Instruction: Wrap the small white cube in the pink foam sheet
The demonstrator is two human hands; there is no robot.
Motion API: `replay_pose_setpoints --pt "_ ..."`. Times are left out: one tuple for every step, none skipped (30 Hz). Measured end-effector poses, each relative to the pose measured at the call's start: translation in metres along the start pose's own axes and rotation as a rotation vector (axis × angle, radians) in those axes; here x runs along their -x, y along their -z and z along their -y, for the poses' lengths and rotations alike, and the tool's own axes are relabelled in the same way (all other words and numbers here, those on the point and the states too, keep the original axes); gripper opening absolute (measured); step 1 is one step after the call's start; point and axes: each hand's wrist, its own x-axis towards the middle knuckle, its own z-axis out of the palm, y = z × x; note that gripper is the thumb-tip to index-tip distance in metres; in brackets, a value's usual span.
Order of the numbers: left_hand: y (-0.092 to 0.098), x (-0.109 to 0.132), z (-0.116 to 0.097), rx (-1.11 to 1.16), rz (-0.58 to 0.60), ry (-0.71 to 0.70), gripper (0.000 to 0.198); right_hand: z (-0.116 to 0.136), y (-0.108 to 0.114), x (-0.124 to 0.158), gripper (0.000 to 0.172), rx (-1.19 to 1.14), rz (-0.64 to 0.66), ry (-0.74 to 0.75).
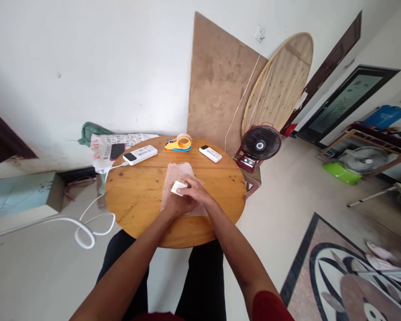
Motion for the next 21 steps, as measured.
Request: replay_pose_setpoints --pt "0.000 0.001 0.001 -0.002 0.011 -0.004 0.058 -0.004 0.006 -0.002 0.034 -0.035 -0.036 -0.016" --pt "0.000 0.002 0.002 -0.008 0.028 -0.005 0.063 -0.008 0.011 -0.002 0.033 -0.088 -0.069 -0.025" --pt "0.000 0.003 0.003 -0.013 0.048 -0.005 0.067 -0.012 0.017 -0.002 0.034 -0.152 -0.099 -0.025" --pt "0.001 0.004 0.004 -0.014 0.067 -0.003 0.070 -0.016 0.022 -0.001 0.036 -0.219 -0.128 -0.020" --pt "0.001 0.005 0.005 -0.009 0.083 -0.001 0.072 -0.020 0.025 0.000 0.037 -0.276 -0.157 -0.012" --pt "0.001 0.005 0.005 0.002 0.092 0.001 0.074 -0.025 0.028 0.001 0.039 -0.323 -0.181 0.002" --pt "0.001 0.005 0.006 0.017 0.098 0.001 0.074 -0.029 0.030 0.003 0.042 -0.360 -0.196 0.022" --pt "0.001 0.005 0.007 0.037 0.100 0.002 0.074 -0.033 0.030 0.004 0.044 -0.394 -0.203 0.045" --pt "0.000 0.004 0.009 0.063 0.093 0.005 0.072 -0.037 0.031 0.005 0.046 -0.424 -0.205 0.068" --pt "-0.001 0.004 0.011 0.099 0.077 0.012 0.068 -0.041 0.031 0.006 0.048 -0.445 -0.209 0.086" --pt "-0.002 0.003 0.015 0.151 0.047 0.027 0.065 -0.044 0.030 0.006 0.050 -0.455 -0.213 0.096" --pt "-0.004 0.002 0.018 0.216 -0.002 0.055 0.060 -0.046 0.030 0.006 0.049 -0.456 -0.223 0.098" --pt "-0.006 0.002 0.023 0.304 -0.067 0.102 0.057 -0.048 0.030 0.006 0.048 -0.449 -0.237 0.097" --pt "-0.007 0.001 0.027 0.407 -0.153 0.168 0.053 -0.049 0.031 0.006 0.047 -0.438 -0.246 0.095" --pt "-0.008 0.000 0.032 0.506 -0.261 0.263 0.049 -0.050 0.031 0.006 0.046 -0.425 -0.248 0.093" --pt "-0.009 -0.001 0.036 0.593 -0.326 0.349 0.048 -0.050 0.032 0.006 0.045 -0.412 -0.241 0.091" --pt "-0.009 -0.001 0.040 0.671 -0.365 0.441 0.045 -0.050 0.033 0.006 0.045 -0.398 -0.227 0.090" --pt "-0.008 -0.002 0.042 0.742 -0.384 0.522 0.043 -0.050 0.033 0.007 0.046 -0.380 -0.210 0.087" --pt "-0.007 -0.002 0.044 0.802 -0.390 0.585 0.040 -0.050 0.032 0.007 0.048 -0.354 -0.190 0.088" --pt "-0.006 -0.003 0.045 0.843 -0.391 0.628 0.038 -0.051 0.032 0.007 0.049 -0.318 -0.173 0.094" --pt "-0.004 -0.004 0.046 0.868 -0.392 0.654 0.037 -0.051 0.031 0.007 0.051 -0.274 -0.161 0.103"
